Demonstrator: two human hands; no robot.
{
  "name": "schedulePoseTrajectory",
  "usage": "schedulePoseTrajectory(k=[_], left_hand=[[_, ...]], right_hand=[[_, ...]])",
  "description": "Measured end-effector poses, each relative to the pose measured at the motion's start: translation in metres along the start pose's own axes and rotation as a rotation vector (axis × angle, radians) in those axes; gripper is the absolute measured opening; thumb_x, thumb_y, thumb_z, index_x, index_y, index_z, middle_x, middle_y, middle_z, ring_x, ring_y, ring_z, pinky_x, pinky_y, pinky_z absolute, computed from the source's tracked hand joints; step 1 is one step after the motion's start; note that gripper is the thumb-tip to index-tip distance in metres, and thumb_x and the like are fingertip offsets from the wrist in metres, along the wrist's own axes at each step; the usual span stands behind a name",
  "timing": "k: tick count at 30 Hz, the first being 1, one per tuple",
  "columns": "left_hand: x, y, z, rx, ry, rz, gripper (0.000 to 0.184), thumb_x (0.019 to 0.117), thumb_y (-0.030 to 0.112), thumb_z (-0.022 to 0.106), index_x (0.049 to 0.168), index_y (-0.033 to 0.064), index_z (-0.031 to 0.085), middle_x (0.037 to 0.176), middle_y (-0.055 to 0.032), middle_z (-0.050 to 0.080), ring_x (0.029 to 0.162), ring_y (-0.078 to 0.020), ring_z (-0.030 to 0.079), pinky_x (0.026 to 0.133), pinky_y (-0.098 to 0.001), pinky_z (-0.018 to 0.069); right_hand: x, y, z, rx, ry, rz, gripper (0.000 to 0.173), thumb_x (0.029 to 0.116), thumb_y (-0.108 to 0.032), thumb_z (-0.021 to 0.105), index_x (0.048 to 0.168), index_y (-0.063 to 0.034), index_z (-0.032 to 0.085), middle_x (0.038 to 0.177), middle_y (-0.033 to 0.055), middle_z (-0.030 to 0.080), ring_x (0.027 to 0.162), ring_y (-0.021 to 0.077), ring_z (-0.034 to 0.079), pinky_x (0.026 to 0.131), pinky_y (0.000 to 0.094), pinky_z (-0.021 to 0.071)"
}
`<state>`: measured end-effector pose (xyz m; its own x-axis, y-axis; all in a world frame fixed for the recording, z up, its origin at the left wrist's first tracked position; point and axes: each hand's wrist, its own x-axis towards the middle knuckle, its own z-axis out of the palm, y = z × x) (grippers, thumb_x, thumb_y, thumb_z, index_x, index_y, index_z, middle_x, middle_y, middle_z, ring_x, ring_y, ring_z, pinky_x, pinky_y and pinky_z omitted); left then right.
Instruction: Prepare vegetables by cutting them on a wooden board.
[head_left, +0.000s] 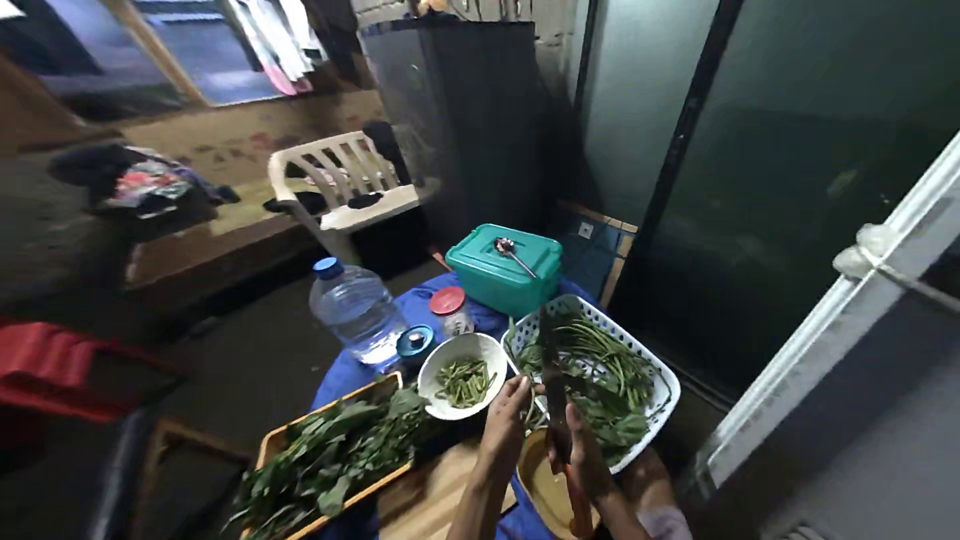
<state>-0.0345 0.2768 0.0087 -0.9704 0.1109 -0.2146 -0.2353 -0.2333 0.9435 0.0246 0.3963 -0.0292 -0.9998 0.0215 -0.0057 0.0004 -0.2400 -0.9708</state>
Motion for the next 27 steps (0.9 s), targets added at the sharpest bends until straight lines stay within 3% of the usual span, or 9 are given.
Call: schedulePoseTrajectory(k=[2, 5, 8, 10, 12, 16, 18, 22, 27], left_hand=[[0.001, -0.010, 0.009, -0.072, 0.003, -0.103, 0.027, 0.1099, 0.018, 0.044, 0.124, -0.0006, 0.059, 0.095, -0.0065, 0.072, 0.084, -0.0114, 0.069, 0.077, -0.0288, 0.0573], [0.003, -0.025, 0.015, -0.204, -0.051, -0.208, 0.028, 0.1110, 0.022, 0.039, 0.116, 0.0038, 0.059, 0.088, -0.0055, 0.070, 0.076, -0.0125, 0.068, 0.069, -0.0292, 0.0580], [0.006, -0.039, 0.021, -0.241, -0.039, -0.221, 0.028, 0.1110, 0.021, 0.037, 0.114, 0.0047, 0.059, 0.085, -0.0046, 0.068, 0.072, -0.0116, 0.066, 0.066, -0.0280, 0.0575], [0.009, -0.045, 0.023, -0.082, 0.048, -0.169, 0.028, 0.1107, 0.018, 0.042, 0.126, -0.0005, 0.056, 0.093, -0.0081, 0.071, 0.079, -0.0127, 0.068, 0.073, -0.0296, 0.0574], [0.013, -0.053, 0.021, 0.099, 0.114, -0.092, 0.028, 0.1097, 0.016, 0.045, 0.127, -0.0046, 0.054, 0.093, -0.0096, 0.073, 0.082, -0.0129, 0.069, 0.077, -0.0299, 0.0561], [0.015, -0.065, 0.020, 0.228, 0.186, -0.011, 0.024, 0.1089, 0.011, 0.047, 0.125, -0.0065, 0.051, 0.084, -0.0083, 0.071, 0.072, -0.0106, 0.068, 0.069, -0.0266, 0.0560], [0.018, -0.072, 0.017, 0.253, 0.201, 0.007, 0.024, 0.1085, 0.010, 0.047, 0.125, -0.0077, 0.050, 0.084, -0.0093, 0.071, 0.072, -0.0116, 0.068, 0.069, -0.0276, 0.0565], [0.019, -0.080, 0.017, 0.406, 0.173, 0.022, 0.025, 0.1081, 0.012, 0.049, 0.125, -0.0064, 0.051, 0.081, -0.0086, 0.070, 0.068, -0.0126, 0.068, 0.067, -0.0294, 0.0579], [0.015, -0.081, 0.029, 0.507, 0.093, -0.009, 0.025, 0.1068, 0.016, 0.053, 0.123, -0.0031, 0.057, 0.077, -0.0058, 0.066, 0.064, -0.0114, 0.063, 0.064, -0.0300, 0.0544]], right_hand=[[0.000, -0.001, -0.012, 0.024, -0.007, 0.042, 0.072, 0.1048, -0.058, 0.025, 0.141, 0.0013, 0.044, 0.065, -0.0057, 0.057, 0.048, 0.0037, 0.051, 0.048, 0.0223, 0.0489], [0.003, 0.005, -0.025, 0.062, 0.039, 0.126, 0.060, 0.1068, -0.050, 0.018, 0.113, -0.0019, 0.054, 0.060, -0.0052, 0.055, 0.046, 0.0045, 0.051, 0.047, 0.0217, 0.0481], [0.006, 0.015, -0.031, 0.013, 0.064, 0.139, 0.057, 0.1081, -0.044, 0.019, 0.118, -0.0017, 0.056, 0.061, -0.0042, 0.054, 0.048, 0.0057, 0.051, 0.048, 0.0234, 0.0484], [0.008, 0.021, -0.033, -0.051, 0.105, 0.148, 0.056, 0.1078, -0.045, 0.023, 0.118, -0.0012, 0.057, 0.062, -0.0040, 0.053, 0.048, 0.0059, 0.050, 0.050, 0.0248, 0.0479], [0.010, 0.026, -0.036, -0.139, 0.149, 0.117, 0.056, 0.1081, -0.045, 0.025, 0.114, -0.0009, 0.060, 0.063, -0.0031, 0.053, 0.050, 0.0072, 0.049, 0.052, 0.0272, 0.0482], [0.015, 0.054, -0.047, -0.373, 0.215, -0.019, 0.065, 0.1075, -0.052, 0.028, 0.106, 0.0007, 0.066, 0.067, 0.0031, 0.057, 0.059, 0.0142, 0.056, 0.062, 0.0376, 0.0526], [0.015, 0.056, -0.050, -0.440, 0.238, 0.002, 0.059, 0.1085, -0.047, 0.032, 0.111, 0.0010, 0.067, 0.069, 0.0071, 0.060, 0.061, 0.0193, 0.059, 0.065, 0.0429, 0.0537], [0.015, 0.060, -0.053, -0.417, 0.237, -0.013, 0.055, 0.1095, -0.043, 0.033, 0.134, -0.0018, 0.060, 0.069, 0.0045, 0.060, 0.058, 0.0157, 0.057, 0.063, 0.0390, 0.0539], [0.017, 0.054, -0.052, -0.354, 0.189, -0.032, 0.050, 0.1102, -0.037, 0.033, 0.135, -0.0010, 0.059, 0.082, 0.0053, 0.066, 0.062, 0.0118, 0.058, 0.064, 0.0340, 0.0545]])
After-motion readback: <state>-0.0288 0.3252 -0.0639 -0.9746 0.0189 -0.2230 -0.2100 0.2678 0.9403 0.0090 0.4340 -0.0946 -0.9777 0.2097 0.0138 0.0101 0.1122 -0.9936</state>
